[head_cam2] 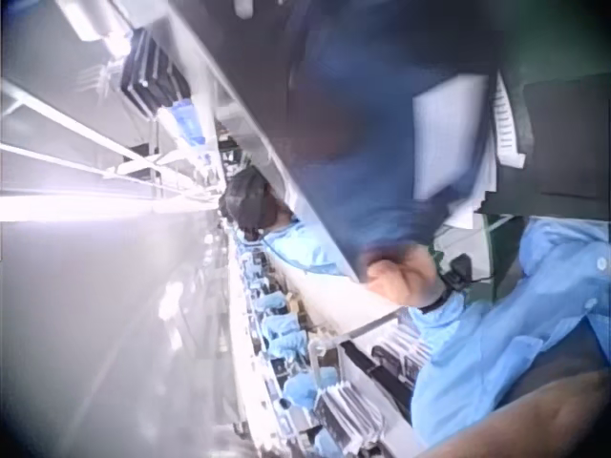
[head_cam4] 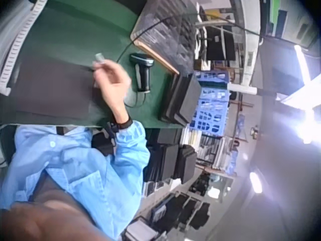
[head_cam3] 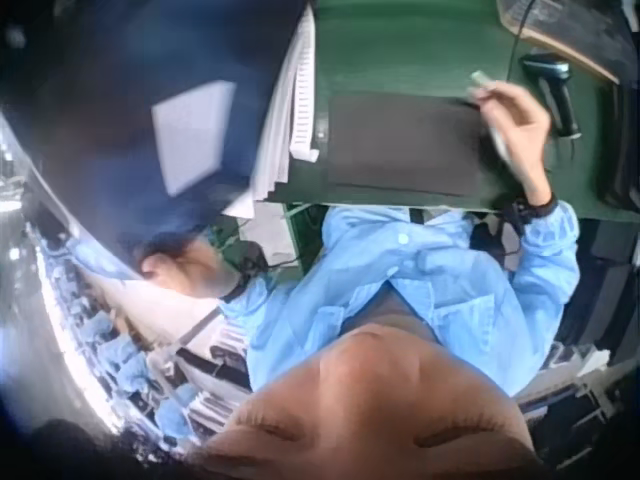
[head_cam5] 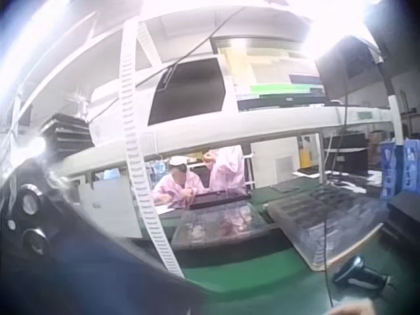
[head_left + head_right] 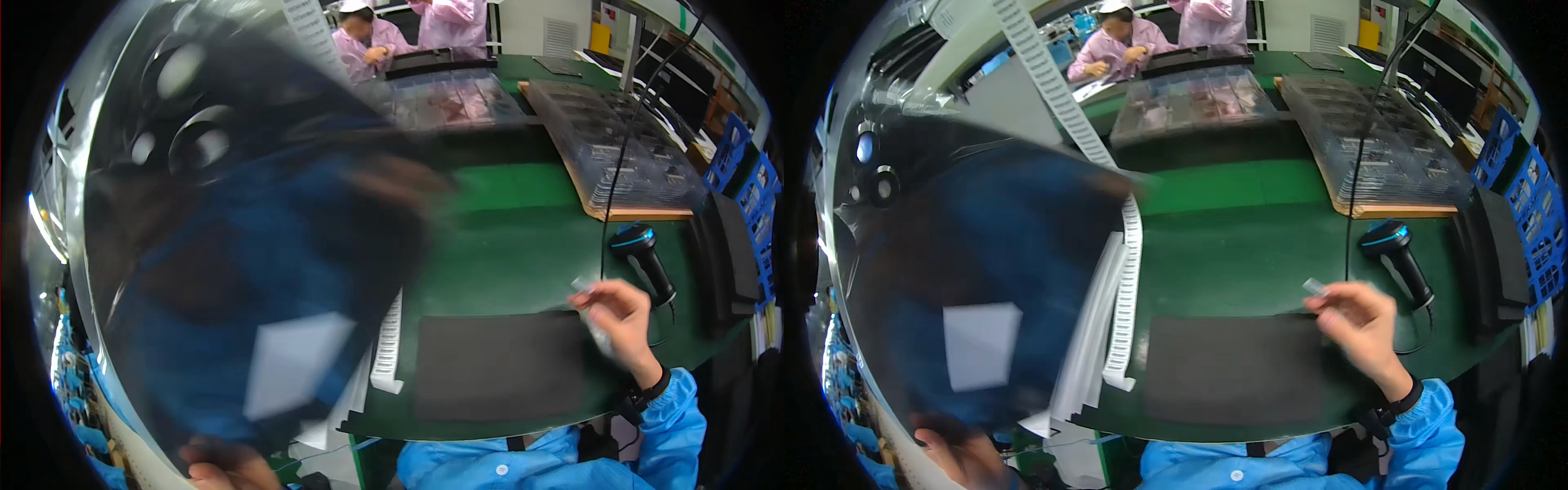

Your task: Assembling electronic device components and chassis on a manufacturing line.

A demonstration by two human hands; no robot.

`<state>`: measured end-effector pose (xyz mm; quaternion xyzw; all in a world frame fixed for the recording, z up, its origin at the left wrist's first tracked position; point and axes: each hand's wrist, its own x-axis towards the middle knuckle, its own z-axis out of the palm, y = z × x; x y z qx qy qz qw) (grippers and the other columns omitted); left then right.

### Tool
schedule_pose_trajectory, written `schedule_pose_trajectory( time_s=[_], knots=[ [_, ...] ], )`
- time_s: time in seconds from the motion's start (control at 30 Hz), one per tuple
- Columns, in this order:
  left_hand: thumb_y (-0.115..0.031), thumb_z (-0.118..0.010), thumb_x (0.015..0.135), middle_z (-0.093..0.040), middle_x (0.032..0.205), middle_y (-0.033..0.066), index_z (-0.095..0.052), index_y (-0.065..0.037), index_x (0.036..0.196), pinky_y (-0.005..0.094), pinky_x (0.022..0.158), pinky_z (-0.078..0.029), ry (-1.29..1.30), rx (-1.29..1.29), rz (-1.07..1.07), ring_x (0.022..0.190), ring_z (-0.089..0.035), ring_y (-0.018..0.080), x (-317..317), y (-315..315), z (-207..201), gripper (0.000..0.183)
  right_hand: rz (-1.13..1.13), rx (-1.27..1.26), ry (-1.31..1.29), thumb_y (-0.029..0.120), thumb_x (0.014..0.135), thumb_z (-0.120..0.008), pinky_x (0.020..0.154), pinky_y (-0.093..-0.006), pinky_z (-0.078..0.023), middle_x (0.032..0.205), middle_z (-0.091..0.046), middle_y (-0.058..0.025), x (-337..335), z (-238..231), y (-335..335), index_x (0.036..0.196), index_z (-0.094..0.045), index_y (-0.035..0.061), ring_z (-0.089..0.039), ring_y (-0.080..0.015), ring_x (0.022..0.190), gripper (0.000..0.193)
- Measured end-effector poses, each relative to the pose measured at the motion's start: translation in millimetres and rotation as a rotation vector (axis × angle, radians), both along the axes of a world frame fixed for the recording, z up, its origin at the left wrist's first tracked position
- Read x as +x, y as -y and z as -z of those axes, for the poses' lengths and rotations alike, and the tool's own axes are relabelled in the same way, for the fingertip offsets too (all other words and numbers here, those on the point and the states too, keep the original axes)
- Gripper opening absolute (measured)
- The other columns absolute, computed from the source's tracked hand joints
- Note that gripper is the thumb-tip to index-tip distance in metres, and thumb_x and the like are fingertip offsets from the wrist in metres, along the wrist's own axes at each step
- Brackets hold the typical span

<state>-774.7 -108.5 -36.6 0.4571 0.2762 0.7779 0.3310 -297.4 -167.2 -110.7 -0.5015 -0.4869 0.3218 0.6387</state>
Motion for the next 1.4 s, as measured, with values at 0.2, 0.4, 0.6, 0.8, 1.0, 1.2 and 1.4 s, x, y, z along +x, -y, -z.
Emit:
schedule_pose_trajectory(
  time_s=[0.2, 0.4, 0.6, 0.8, 1.0, 1.2, 1.4],
  knots=[
    [-0.001, -0.068, 0.086, -0.065, 0.104, 0.01, -0.063, 0.004, 0.115, 0.0293, 0.098, -0.041, -0.56, -0.508, 0.36, 0.106, -0.057, 0.0171, 146, -36, 17, 0.029, 0.2, 0.209, -0.314, 0.009, 0.1, -0.058, 0.044, -0.0231, -0.042, 0.068, -0.059, -0.0067, -1, -59, 26, 0.095, -0.058, -0.0011, -0.055, -0.0125, 0.052, 0.011],
    [-0.001, -0.068, 0.089, -0.065, 0.097, 0.0108, -0.061, 0.006, 0.121, 0.026, 0.085, -0.048, -0.567, -0.745, 0.424, 0.1, -0.061, 0.0149, 171, -63, 45, 0.033, -0.124, -0.715, -0.151, 0.009, 0.093, -0.071, 0.048, -0.0208, -0.049, 0.07, -0.068, -0.0069, -75, -52, 13, 0.09, -0.071, -0.0041, -0.063, -0.0088, 0.055, 0.013],
    [0.011, -0.056, 0.082, -0.062, 0.124, 0.0232, -0.062, 0.003, 0.119, 0.0434, 0.107, -0.043, -1.528, 0.139, -0.404, 0.122, -0.057, 0.0381, 100, 11, -13, 0.038, -0.03, -0.757, 0.006, 0.01, 0.093, -0.07, 0.05, -0.0218, -0.051, 0.068, -0.069, -0.008, -92, -33, 27, 0.092, -0.072, -0.0071, -0.066, -0.0097, 0.057, 0.018],
    [0.01, -0.056, 0.082, -0.066, 0.127, 0.0253, -0.067, 0.003, 0.127, 0.0422, 0.108, -0.044, -1.444, -0.152, -0.366, 0.12, -0.063, 0.0361, 63, -11, 8, 0.046, 0.102, -0.749, -0.014, 0.007, 0.092, -0.069, 0.05, -0.0215, -0.051, 0.064, -0.068, -0.0077, -100, -29, 27, 0.087, -0.072, -0.0074, -0.065, -0.0092, 0.056, 0.016],
    [-0.004, -0.06, 0.098, -0.069, 0.101, 0.0244, -0.07, 0.007, 0.104, 0.0373, 0.083, -0.056, -0.839, -0.183, -0.968, 0.101, -0.068, 0.0299, -25, -9, 74, 0.016, 0.099, -0.761, 0.015, 0.005, 0.09, -0.07, 0.047, -0.0206, -0.048, 0.061, -0.067, -0.0071, -103, -25, 24, 0.082, -0.071, -0.0072, -0.062, -0.0079, 0.051, 0.015],
    [-0.055, -0.056, 0.098, -0.061, 0.116, 0.031, -0.073, 0.003, 0.111, 0.0529, 0.085, -0.055, -1.243, 0.187, -0.964, 0.101, -0.064, 0.0429, -50, 27, 103, 0.061, 0.131, -0.732, 0.137, 0.005, 0.087, -0.076, 0.046, -0.0205, -0.045, 0.059, -0.067, -0.0067, -106, -24, 20, 0.076, -0.068, -0.0056, -0.061, -0.0066, 0.049, 0.017],
    [0.01, -0.056, 0.08, -0.055, 0.134, 0.0259, -0.062, 0.001, 0.122, 0.0493, 0.11, -0.04, -1.459, -0.773, -0.325, 0.131, -0.048, 0.0435, -179, 70, 227, 0.043, 0.129, -0.765, 0.355, 0.013, 0.081, -0.083, 0.046, -0.0262, -0.046, 0.057, -0.065, -0.0111, -103, -33, 16, 0.067, -0.06, -0.0008, -0.063, -0.0155, 0.046, 0.03]
  ],
)
